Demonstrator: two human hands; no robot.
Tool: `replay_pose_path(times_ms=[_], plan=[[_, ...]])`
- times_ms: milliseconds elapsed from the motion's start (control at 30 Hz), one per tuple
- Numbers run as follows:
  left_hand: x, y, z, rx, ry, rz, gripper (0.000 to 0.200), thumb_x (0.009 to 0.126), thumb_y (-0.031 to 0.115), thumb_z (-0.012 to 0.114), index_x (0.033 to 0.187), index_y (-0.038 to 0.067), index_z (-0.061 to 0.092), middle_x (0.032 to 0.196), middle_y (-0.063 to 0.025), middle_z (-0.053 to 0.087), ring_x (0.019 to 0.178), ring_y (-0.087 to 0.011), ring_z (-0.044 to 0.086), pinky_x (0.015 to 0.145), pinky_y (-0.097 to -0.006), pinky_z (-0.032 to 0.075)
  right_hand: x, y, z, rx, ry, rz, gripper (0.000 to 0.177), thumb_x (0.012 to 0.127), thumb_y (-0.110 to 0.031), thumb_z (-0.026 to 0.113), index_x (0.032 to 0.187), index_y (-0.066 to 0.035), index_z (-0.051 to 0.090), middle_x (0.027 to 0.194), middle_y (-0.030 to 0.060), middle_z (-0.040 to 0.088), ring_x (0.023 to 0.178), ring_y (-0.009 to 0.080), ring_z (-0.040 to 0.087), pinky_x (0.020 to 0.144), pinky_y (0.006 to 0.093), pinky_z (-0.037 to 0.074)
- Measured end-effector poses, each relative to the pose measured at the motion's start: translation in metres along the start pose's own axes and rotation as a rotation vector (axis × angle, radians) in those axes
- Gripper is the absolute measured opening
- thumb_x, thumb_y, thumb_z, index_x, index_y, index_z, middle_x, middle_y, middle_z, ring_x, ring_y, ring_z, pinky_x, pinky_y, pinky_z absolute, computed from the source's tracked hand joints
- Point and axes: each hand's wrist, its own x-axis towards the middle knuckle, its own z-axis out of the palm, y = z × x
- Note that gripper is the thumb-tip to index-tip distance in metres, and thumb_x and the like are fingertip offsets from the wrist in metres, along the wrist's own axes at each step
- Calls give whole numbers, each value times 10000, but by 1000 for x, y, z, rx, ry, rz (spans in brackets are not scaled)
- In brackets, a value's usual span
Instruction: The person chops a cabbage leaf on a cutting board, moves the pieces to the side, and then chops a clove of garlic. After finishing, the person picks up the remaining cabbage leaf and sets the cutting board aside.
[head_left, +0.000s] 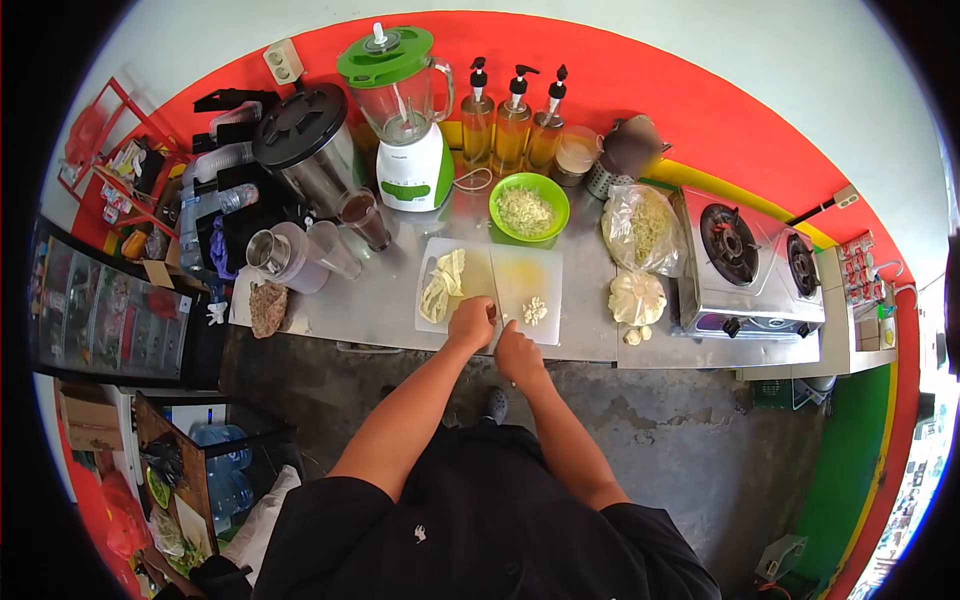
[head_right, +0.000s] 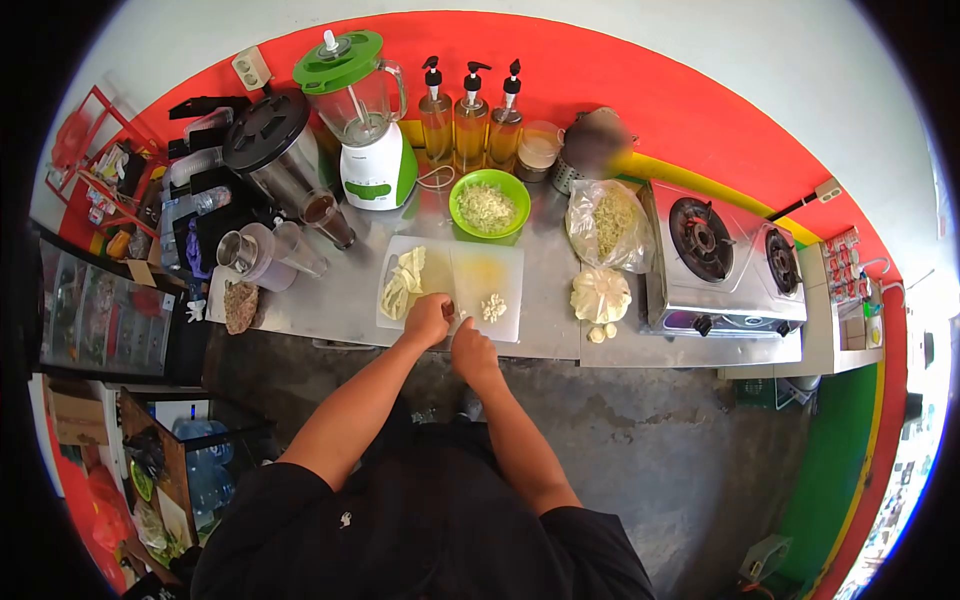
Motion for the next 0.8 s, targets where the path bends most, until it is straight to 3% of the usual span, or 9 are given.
replay_pose_path(times_ms=[267, 333, 467, 800], plan=[[-13, 5, -2, -70, -11, -24, 146, 774, 9, 652, 895, 82, 684, 897, -124, 675, 883, -331, 669, 735, -444, 525, -4, -2, 1, -32, -32, 32, 261, 913, -115, 519, 1095, 67, 474, 969, 315, 689, 918, 479, 694, 809, 520, 567], [-14, 5, -2, -48, 85, 58, 144, 762, -3, 641, 886, 52, 689, 804, -154, 687, 775, -330, 680, 681, -413, 518, -4, -4, -4, -23, -8, 28, 255, 911, -116, 520, 1087, 65, 482, 975, 316, 689, 929, 474, 694, 811, 521, 566], [-15, 9, -9, 28, 48, 67, 167, 762, -17, 647, 900, 65, 693, 821, -145, 679, 787, -319, 678, 681, -409, 516, -11, -2, -8, -59, -18, -5, 258, 915, -110, 522, 1098, 65, 473, 970, 314, 688, 928, 458, 701, 799, 513, 572], [-18, 11, -10, 36, 65, 66, 115, 801, 49, 671, 905, 87, 700, 869, -161, 658, 830, -355, 661, 713, -447, 516, -10, 0, -6, -68, -29, 11, 265, 913, -108, 537, 1106, 60, 469, 963, 296, 695, 920, 448, 707, 797, 507, 579]])
